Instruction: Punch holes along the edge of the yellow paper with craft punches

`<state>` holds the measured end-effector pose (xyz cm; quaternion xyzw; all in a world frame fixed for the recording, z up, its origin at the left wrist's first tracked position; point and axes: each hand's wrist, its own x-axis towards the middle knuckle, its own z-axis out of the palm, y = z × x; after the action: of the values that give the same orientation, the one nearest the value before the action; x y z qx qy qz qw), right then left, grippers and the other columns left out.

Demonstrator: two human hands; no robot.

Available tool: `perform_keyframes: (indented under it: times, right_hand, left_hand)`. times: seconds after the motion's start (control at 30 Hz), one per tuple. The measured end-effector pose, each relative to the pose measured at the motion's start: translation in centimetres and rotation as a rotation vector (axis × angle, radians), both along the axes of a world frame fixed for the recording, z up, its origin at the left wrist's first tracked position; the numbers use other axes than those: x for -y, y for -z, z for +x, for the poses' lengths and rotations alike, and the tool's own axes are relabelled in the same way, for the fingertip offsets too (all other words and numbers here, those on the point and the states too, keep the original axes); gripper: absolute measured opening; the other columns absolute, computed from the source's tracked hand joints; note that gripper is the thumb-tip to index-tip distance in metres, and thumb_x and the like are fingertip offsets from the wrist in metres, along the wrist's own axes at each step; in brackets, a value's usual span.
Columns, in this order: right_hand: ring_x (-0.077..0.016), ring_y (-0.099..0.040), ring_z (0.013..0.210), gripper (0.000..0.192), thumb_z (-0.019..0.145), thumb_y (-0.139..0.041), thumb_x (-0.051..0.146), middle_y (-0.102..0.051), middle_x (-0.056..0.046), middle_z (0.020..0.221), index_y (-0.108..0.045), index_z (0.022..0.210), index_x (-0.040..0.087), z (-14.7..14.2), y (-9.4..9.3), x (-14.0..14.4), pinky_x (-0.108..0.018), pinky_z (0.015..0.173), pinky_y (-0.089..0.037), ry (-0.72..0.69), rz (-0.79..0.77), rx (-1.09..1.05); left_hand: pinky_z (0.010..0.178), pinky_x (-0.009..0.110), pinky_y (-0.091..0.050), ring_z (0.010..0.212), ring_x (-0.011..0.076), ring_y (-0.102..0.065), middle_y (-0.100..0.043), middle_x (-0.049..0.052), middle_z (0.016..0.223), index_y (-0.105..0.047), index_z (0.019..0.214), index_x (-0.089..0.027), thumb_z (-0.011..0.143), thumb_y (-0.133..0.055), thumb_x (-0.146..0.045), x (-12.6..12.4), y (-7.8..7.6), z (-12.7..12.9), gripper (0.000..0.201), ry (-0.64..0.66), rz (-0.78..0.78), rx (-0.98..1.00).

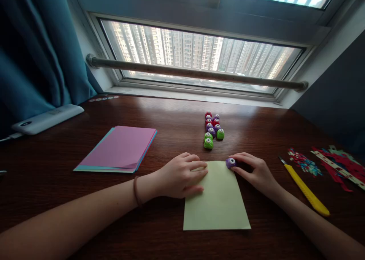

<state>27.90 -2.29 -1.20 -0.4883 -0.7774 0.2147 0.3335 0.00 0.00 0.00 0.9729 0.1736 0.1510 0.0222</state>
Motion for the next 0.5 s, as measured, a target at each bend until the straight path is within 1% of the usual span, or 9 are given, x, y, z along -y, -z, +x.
perform_keyframes:
  times: [0.13, 0.23, 0.37, 0.5]
  right_hand:
    - [-0.0187, -0.058, 0.090, 0.022, 0.079, -0.062, 0.026, -0.062, -0.004, 0.097, -0.063, 0.100, 0.021, -0.1, -0.1, 0.0, -0.031, 0.082, -0.047, -0.006, -0.009, -0.008]
    - [-0.0191, -0.058, 0.091, 0.024, 0.078, -0.063, 0.027, -0.062, -0.005, 0.098, -0.062, 0.100, 0.021, 0.0, 0.0, 0.0, -0.031, 0.081, -0.048, -0.010, -0.024, -0.026]
    - [-0.0206, -0.060, 0.090, 0.031, 0.078, -0.062, 0.033, -0.061, -0.007, 0.105, -0.060, 0.105, 0.019, 0.1, 0.4, -0.2, -0.034, 0.080, -0.051, 0.032, -0.089, -0.140]
    - [-0.0238, -0.060, 0.095, 0.034, 0.080, -0.058, 0.040, -0.062, -0.010, 0.106, -0.060, 0.105, 0.017, 0.5, 0.8, -0.5, -0.039, 0.085, -0.050, 0.124, -0.191, -0.345]
  left_hand:
    - [0.087, 0.037, -0.038, 0.102, 0.0225, -0.050, -0.057, 0.006, 0.117, -0.051, 0.115, -0.019, 0.085, -0.043, -0.043, 0.0, 0.1, 0.0, 0.038, 0.006, -0.006, 0.003]
    - [0.090, 0.039, -0.036, 0.106, 0.0238, -0.048, -0.056, 0.007, 0.120, -0.048, 0.119, -0.018, 0.086, -0.043, -0.042, 0.0, 0.2, -0.1, 0.041, -0.002, 0.005, 0.016]
    - [0.098, 0.040, -0.031, 0.116, 0.0245, -0.043, -0.050, 0.006, 0.129, -0.037, 0.130, -0.017, 0.087, -0.042, -0.041, 0.2, 0.2, -0.3, 0.050, 0.004, 0.042, 0.026]
    - [0.108, 0.040, -0.018, 0.130, 0.0216, -0.029, -0.037, 0.006, 0.139, -0.024, 0.136, -0.015, 0.089, -0.040, -0.038, 0.4, -1.0, 0.5, 0.055, -0.025, 0.070, 0.048]
